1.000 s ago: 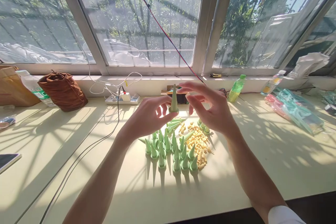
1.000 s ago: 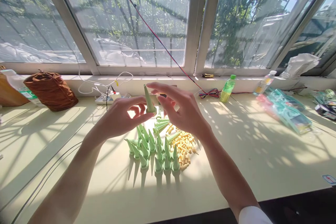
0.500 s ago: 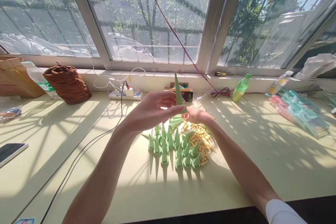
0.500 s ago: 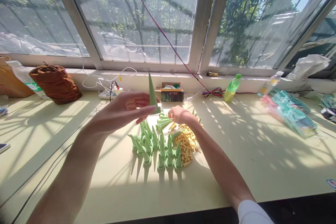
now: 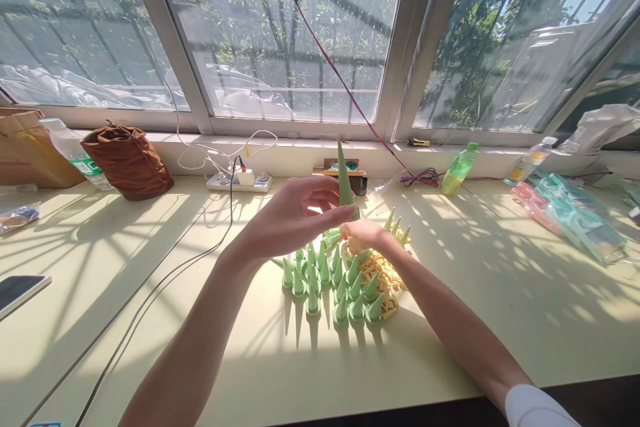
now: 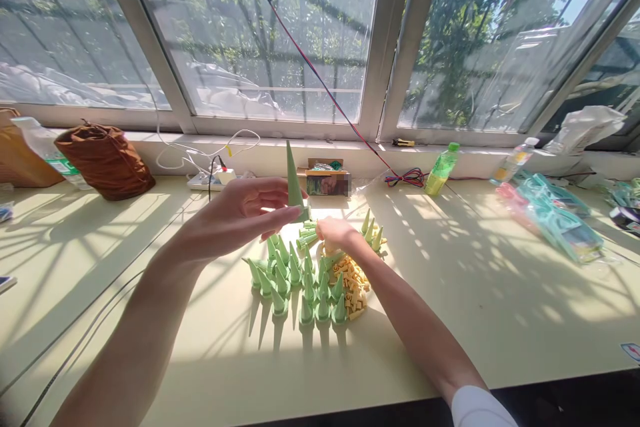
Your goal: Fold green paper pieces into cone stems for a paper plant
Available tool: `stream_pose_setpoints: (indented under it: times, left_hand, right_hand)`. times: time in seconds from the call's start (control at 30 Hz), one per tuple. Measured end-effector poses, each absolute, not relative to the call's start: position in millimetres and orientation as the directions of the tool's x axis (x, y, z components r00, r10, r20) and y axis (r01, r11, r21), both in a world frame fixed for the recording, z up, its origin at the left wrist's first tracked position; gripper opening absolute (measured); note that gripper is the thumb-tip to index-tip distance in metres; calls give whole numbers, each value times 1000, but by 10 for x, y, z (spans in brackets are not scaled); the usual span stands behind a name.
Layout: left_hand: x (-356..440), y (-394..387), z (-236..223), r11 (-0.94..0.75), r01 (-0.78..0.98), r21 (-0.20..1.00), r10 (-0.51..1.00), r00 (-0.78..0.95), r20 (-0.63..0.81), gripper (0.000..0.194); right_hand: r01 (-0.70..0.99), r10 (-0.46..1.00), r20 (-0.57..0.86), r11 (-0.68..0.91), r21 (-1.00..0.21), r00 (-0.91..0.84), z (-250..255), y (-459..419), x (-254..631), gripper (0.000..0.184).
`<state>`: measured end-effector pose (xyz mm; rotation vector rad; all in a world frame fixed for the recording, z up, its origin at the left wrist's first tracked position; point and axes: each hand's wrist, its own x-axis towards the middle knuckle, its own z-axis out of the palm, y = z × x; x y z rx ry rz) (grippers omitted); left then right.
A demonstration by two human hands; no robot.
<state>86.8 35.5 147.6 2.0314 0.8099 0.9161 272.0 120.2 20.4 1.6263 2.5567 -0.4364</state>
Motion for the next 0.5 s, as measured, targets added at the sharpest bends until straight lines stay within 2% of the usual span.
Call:
stream_pose_setpoints:
  times: [0.3, 0.5]
  left_hand:
    - [843, 397, 1437, -515, 230, 826, 786, 512, 348, 18]
    - [840, 417, 1435, -537, 242, 808, 784, 498, 372, 21]
  right_hand:
    - [882, 854, -221, 445, -155, -470, 227, 1210, 2698, 23]
    - [876, 847, -224, 463, -132, -482, 224, 1220, 2701, 25]
